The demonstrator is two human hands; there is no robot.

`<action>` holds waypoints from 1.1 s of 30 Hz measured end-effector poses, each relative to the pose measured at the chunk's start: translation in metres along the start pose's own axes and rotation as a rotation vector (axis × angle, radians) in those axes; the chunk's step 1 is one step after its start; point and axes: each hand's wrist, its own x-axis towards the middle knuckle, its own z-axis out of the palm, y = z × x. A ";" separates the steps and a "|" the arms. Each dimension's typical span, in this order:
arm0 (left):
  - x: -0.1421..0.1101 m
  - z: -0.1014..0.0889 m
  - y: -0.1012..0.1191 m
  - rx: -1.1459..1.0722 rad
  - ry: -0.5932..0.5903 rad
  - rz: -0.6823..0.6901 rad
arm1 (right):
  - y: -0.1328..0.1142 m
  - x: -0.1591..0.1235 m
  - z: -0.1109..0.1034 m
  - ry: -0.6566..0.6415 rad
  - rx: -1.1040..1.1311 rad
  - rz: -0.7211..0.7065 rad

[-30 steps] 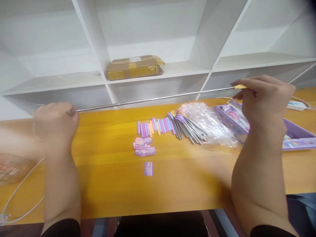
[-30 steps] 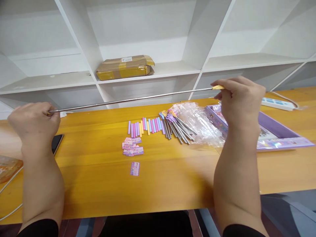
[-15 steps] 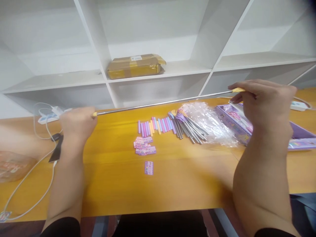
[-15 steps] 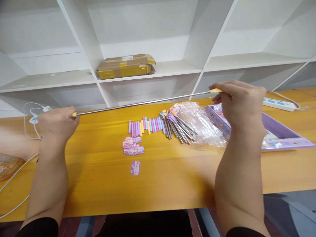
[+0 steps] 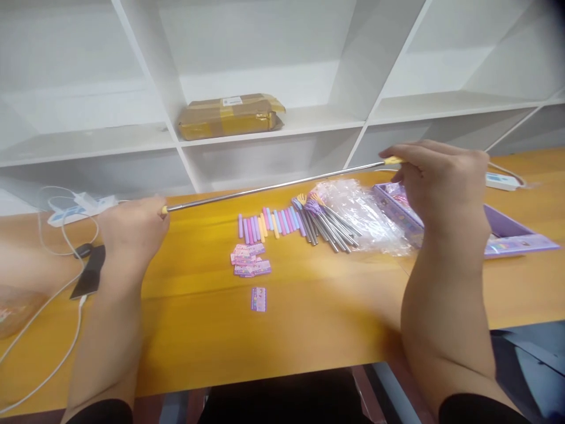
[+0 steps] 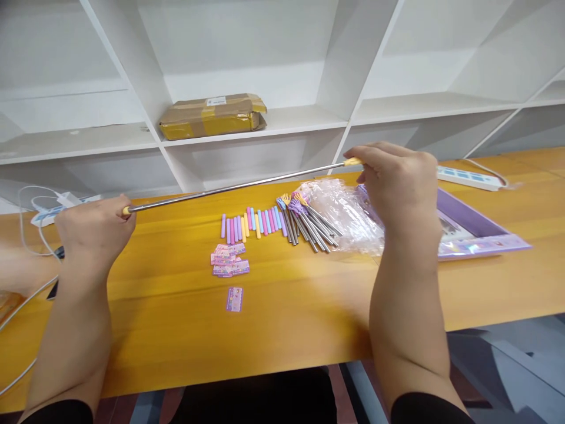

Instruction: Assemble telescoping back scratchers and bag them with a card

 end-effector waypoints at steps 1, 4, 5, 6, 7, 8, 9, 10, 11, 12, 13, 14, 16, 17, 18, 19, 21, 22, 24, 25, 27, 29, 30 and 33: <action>-0.001 0.000 0.002 0.016 -0.018 0.007 | -0.008 0.000 0.002 -0.029 -0.004 -0.013; -0.003 0.000 0.011 0.050 -0.081 0.010 | -0.043 -0.001 0.013 -0.094 0.024 -0.066; -0.003 0.000 0.013 0.051 -0.097 -0.001 | -0.056 -0.002 0.017 -0.108 0.015 -0.082; -0.004 0.000 0.016 0.044 -0.112 -0.013 | -0.067 -0.002 0.020 -0.119 0.002 -0.098; -0.004 0.000 0.017 0.029 -0.122 -0.022 | -0.076 -0.003 0.023 -0.141 0.003 -0.102; -0.004 0.000 0.018 0.013 -0.120 -0.031 | -0.082 -0.003 0.024 -0.156 0.002 -0.104; -0.005 0.000 0.018 -0.002 -0.114 -0.036 | -0.086 -0.003 0.024 -0.167 0.005 -0.100; -0.006 0.000 0.019 -0.013 -0.102 -0.038 | -0.086 -0.003 0.024 -0.173 0.011 -0.092; -0.006 0.000 0.020 -0.019 -0.089 -0.039 | -0.085 -0.003 0.023 -0.173 0.015 -0.084; -0.008 0.000 0.021 -0.024 -0.079 -0.038 | -0.082 -0.003 0.021 -0.169 0.016 -0.075; -0.009 -0.001 0.023 -0.029 -0.076 -0.037 | -0.079 -0.002 0.019 -0.167 0.012 -0.068; -0.011 -0.001 0.026 -0.038 -0.080 -0.037 | -0.077 -0.002 0.017 -0.165 0.006 -0.064; -0.016 -0.002 0.035 -0.062 -0.099 -0.039 | -0.078 -0.002 0.015 -0.155 -0.014 -0.070; -0.019 -0.003 0.040 -0.070 -0.114 -0.039 | -0.081 -0.003 0.015 -0.149 -0.023 -0.084; -0.022 -0.004 0.046 -0.072 -0.130 -0.038 | -0.086 -0.005 0.016 -0.145 -0.028 -0.110; -0.025 -0.004 0.051 -0.065 -0.149 -0.030 | -0.092 -0.007 0.016 -0.143 -0.026 -0.146; -0.030 -0.005 0.059 -0.035 -0.185 -0.007 | -0.106 -0.012 0.018 -0.150 -0.021 -0.222; -0.032 -0.006 0.062 -0.018 -0.199 0.002 | -0.112 -0.014 0.018 -0.155 -0.020 -0.254; -0.035 -0.007 0.064 0.011 -0.203 0.008 | -0.121 -0.017 0.017 -0.156 -0.024 -0.282; -0.035 -0.008 0.065 0.016 -0.197 0.009 | -0.123 -0.018 0.016 -0.155 -0.026 -0.282; -0.036 -0.009 0.066 0.010 -0.187 0.014 | -0.125 -0.018 0.012 -0.149 -0.025 -0.275; -0.037 -0.010 0.067 -0.006 -0.192 0.022 | -0.125 -0.018 0.009 -0.139 -0.033 -0.262; -0.037 -0.011 0.067 -0.012 -0.197 0.024 | -0.125 -0.018 0.008 -0.137 -0.039 -0.259; -0.037 -0.011 0.064 -0.015 -0.192 0.025 | -0.128 -0.018 0.006 -0.143 -0.065 -0.245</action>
